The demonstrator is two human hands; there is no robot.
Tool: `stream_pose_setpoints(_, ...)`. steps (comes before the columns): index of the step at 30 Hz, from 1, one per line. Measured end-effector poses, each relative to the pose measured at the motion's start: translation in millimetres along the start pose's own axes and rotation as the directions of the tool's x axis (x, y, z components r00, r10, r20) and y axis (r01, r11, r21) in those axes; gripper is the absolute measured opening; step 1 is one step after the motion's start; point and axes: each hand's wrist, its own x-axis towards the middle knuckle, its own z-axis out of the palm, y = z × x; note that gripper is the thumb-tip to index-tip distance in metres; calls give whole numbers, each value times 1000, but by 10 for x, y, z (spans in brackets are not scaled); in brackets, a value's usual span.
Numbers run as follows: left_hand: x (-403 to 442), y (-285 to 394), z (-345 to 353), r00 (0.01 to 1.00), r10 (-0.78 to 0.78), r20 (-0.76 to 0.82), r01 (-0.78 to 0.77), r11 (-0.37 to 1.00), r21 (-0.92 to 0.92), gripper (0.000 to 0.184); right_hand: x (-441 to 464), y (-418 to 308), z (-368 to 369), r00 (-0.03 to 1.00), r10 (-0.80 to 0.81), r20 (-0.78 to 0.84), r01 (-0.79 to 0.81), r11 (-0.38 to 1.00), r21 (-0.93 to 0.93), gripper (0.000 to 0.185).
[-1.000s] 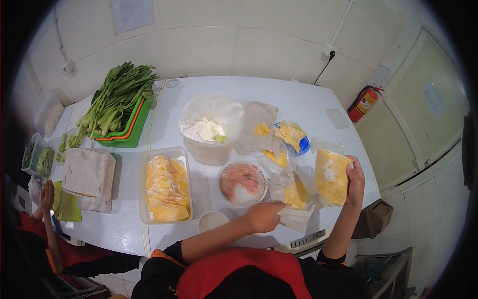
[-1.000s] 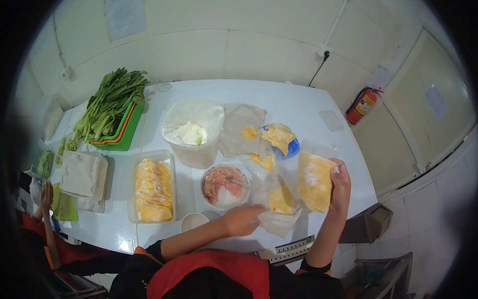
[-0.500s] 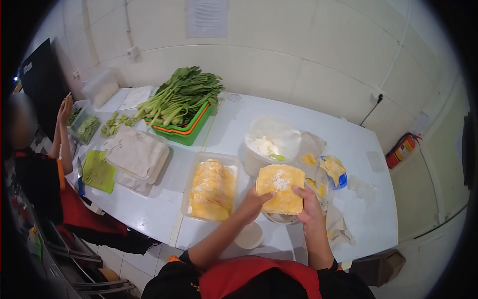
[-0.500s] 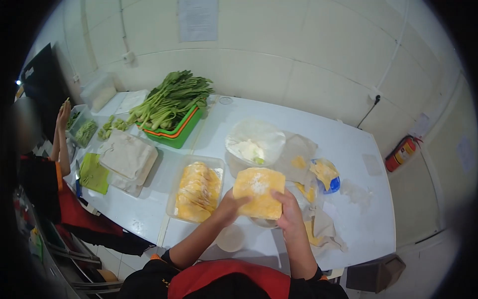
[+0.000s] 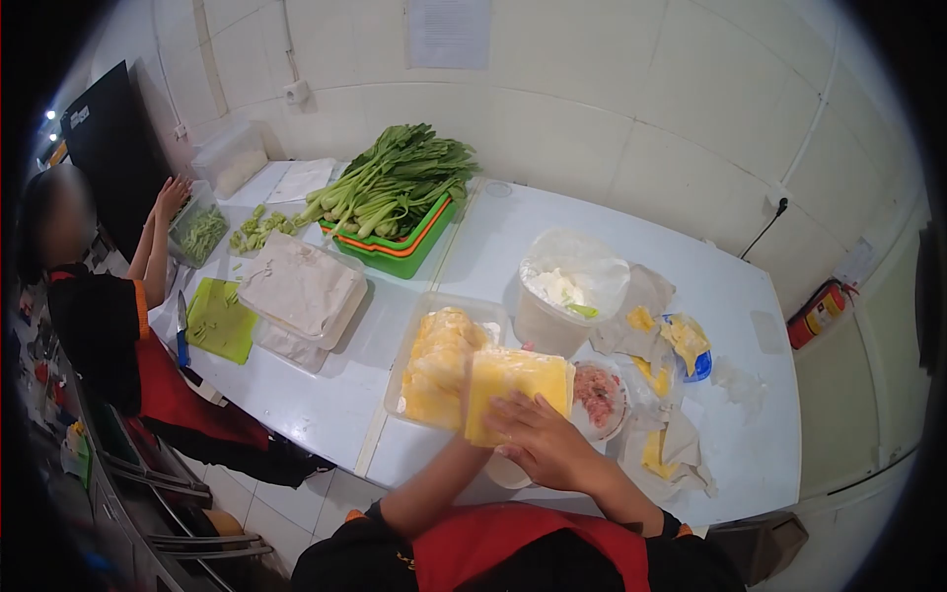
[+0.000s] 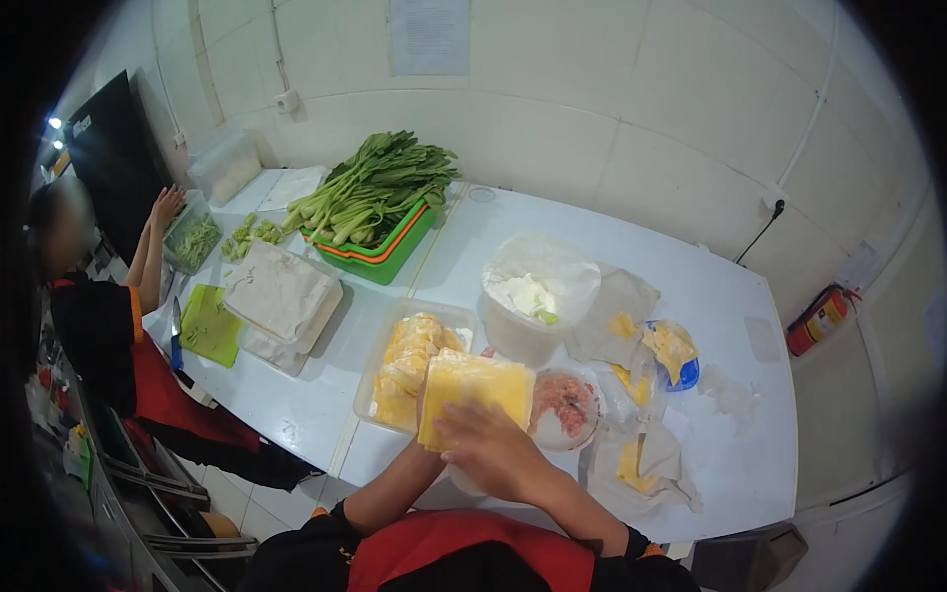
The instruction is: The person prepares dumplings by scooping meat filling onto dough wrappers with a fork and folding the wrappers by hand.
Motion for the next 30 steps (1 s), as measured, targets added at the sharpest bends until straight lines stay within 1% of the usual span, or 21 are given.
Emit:
stream_pose_setpoints(1, 14, -8, 172, 1000, -12, 16, 13, 998, -66, 77, -4, 6, 73, 1000, -4, 14, 4, 1000, 19, 47)
stream_pose_setpoints(2, -97, -57, 374, 996, 50, -69, -48, 998, 29, 78, 20, 1, 90, 999, 41, -14, -42, 997, -58, 48)
stream_pose_setpoints(4, -198, -32, 599, 988, 113, -109, -94, 982, 164, 78, 107, 21, 66, 988, 127, -86, -142, 967, -212, 51)
stream_pose_setpoints(6, -262, 13, 580, 994, 106, -26, -97, 969, 226, 79, 87, 110, 87, 955, 248, -161, -282, 929, -240, 52)
stream_pose_setpoints(8, -281, 19, 540, 974, 173, -148, -117, 938, 326, 86, 30, 215, 52, 909, 327, -259, -393, 878, -272, 51)
stream_pose_setpoints(9, -292, 19, 526, 955, 212, -206, -123, 919, 375, 91, -31, 325, 33, 896, 335, -291, -385, 912, -137, 49)
stream_pose_setpoints(11, -285, 12, 734, 990, 119, -75, -88, 939, 331, 79, -128, 554, 43, 863, 366, -348, -339, 931, 139, 44)
stream_pose_setpoints(12, -280, 6, 803, 997, 71, -9, -64, 948, 311, 73, -117, 577, 49, 839, 455, -299, -366, 878, 309, 39)
stream_pose_setpoints(13, -282, -1, 786, 996, 64, -54, -46, 954, 296, 72, -102, 602, 43, 811, 535, -237, -387, 794, 468, 35)
stream_pose_setpoints(14, -287, -12, 757, 993, 56, -101, -26, 960, 279, 71, -103, 623, 45, 781, 603, -160, -401, 682, 612, 31)
stream_pose_setpoints(15, -294, -22, 724, 988, 48, -147, -8, 965, 262, 70, -103, 644, 63, 777, 614, -143, -429, 681, 594, 27)
stream_pose_setpoints(17, -302, -43, 613, 954, 45, -297, 22, 975, 219, 66, -80, 697, 114, 772, 626, -106, -477, 682, 554, 20)
stream_pose_setpoints(18, -310, -48, 561, 929, 44, -368, 32, 980, 197, 65, -82, 732, 159, 771, 624, -131, -477, 700, 531, 17)
stream_pose_setpoints(21, -423, -18, 460, 907, -27, -419, 147, 955, 256, 58, -113, 777, 224, 774, 597, -212, -454, 756, 471, 11)
stream_pose_setpoints(23, -451, 0, 402, 913, -34, -407, 139, 963, 231, 54, -124, 701, 138, 786, 557, -268, -413, 796, 442, 8)
stream_pose_setpoints(24, -478, 15, 384, 915, -35, -403, 133, 967, 218, 52, -148, 680, 58, 769, 576, -276, -436, 789, 433, 10)
stream_pose_setpoints(26, -503, 108, 564, 904, 212, -371, -58, 921, 385, 52, -246, 684, -163, 737, 609, -294, -477, 776, 414, 14)
stream_pose_setpoints(27, -513, 179, 630, 881, 328, -340, -147, 874, 463, 52, -350, 705, -264, 760, 553, -342, -533, 831, 160, 18)
stream_pose_setpoints(28, -547, 274, 607, 846, 400, -353, -240, 876, 419, 55, -484, 738, -365, 789, 491, -370, -560, 822, -105, 21)
stream_pose_setpoints(29, -597, 363, 581, 801, 468, -372, -332, 866, 373, 59, -592, 763, -412, 825, 425, -373, -551, 751, -362, 25)
stream_pose_setpoints(30, -642, 444, 583, 812, 468, -349, -351, 869, 349, 59, -666, 795, -397, 790, 555, -260, -612, 699, -370, 27)
